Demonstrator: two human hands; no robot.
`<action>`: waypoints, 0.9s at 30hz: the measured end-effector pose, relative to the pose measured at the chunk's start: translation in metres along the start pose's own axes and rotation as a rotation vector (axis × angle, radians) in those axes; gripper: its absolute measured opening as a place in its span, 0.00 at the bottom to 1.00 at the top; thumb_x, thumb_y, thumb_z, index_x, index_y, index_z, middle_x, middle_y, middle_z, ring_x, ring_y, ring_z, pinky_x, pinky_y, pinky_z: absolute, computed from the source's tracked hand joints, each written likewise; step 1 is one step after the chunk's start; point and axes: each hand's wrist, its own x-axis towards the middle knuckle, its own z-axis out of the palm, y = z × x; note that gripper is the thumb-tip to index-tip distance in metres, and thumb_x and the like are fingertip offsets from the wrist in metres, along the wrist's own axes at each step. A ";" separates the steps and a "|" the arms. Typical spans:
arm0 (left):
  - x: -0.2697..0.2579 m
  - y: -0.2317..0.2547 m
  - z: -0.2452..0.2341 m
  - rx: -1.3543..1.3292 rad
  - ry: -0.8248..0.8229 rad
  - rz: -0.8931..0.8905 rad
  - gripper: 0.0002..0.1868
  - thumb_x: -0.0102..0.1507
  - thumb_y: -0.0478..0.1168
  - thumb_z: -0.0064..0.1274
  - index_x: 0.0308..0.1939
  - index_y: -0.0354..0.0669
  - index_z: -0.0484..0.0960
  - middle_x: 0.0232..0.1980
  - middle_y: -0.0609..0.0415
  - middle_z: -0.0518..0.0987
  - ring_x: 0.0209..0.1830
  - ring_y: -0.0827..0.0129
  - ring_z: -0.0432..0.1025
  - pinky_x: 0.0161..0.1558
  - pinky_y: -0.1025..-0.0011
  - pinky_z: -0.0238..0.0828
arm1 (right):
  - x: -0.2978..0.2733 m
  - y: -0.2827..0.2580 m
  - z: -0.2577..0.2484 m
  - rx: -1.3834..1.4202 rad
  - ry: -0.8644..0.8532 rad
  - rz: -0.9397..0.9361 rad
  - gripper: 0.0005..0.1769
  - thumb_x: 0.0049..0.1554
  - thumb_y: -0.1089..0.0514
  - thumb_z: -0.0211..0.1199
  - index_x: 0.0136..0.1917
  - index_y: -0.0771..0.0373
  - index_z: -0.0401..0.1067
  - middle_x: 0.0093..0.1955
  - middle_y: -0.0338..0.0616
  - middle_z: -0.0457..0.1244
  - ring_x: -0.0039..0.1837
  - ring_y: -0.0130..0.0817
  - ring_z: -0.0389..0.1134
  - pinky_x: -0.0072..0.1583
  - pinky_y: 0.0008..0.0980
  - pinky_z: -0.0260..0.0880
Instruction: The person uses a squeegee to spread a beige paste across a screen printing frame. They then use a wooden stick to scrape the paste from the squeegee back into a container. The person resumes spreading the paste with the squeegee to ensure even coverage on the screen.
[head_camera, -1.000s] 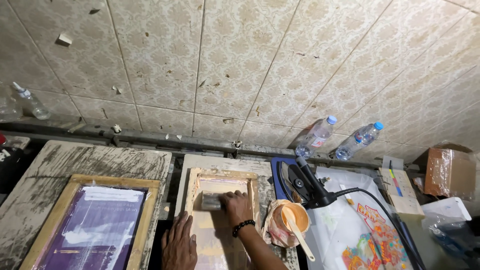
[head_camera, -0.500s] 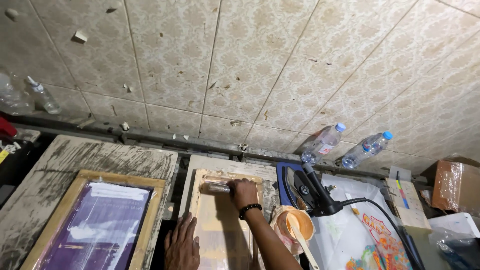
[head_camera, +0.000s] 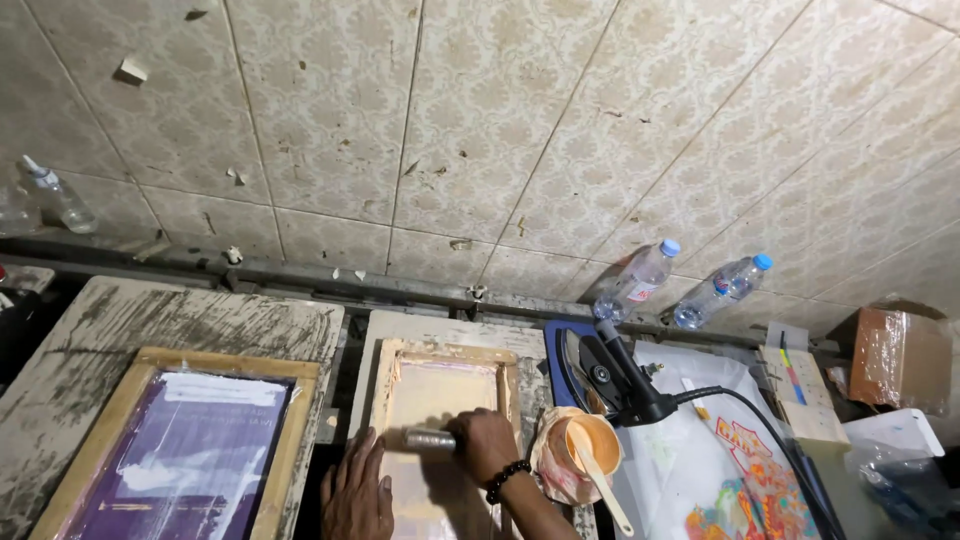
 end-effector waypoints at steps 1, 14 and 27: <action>-0.003 -0.003 0.007 0.002 0.004 0.006 0.37 0.60 0.50 0.43 0.76 0.66 0.60 0.84 0.75 0.52 0.83 0.71 0.48 0.71 0.57 0.51 | 0.007 0.004 0.005 0.001 0.007 0.002 0.06 0.60 0.62 0.65 0.48 0.51 0.80 0.35 0.39 0.70 0.37 0.32 0.70 0.41 0.29 0.77; -0.007 -0.015 0.036 0.063 0.095 0.023 0.40 0.56 0.52 0.45 0.75 0.71 0.62 0.83 0.77 0.55 0.83 0.75 0.49 0.70 0.62 0.53 | -0.037 -0.008 0.010 0.056 0.271 -0.201 0.07 0.52 0.58 0.66 0.44 0.48 0.80 0.37 0.37 0.70 0.38 0.42 0.66 0.37 0.44 0.63; 0.001 -0.019 0.048 0.095 0.076 0.011 0.39 0.56 0.55 0.53 0.73 0.72 0.65 0.81 0.79 0.57 0.83 0.75 0.49 0.70 0.61 0.53 | 0.093 0.064 0.032 0.033 0.127 0.130 0.19 0.50 0.61 0.72 0.53 0.40 0.82 0.42 0.44 0.71 0.44 0.40 0.69 0.45 0.38 0.72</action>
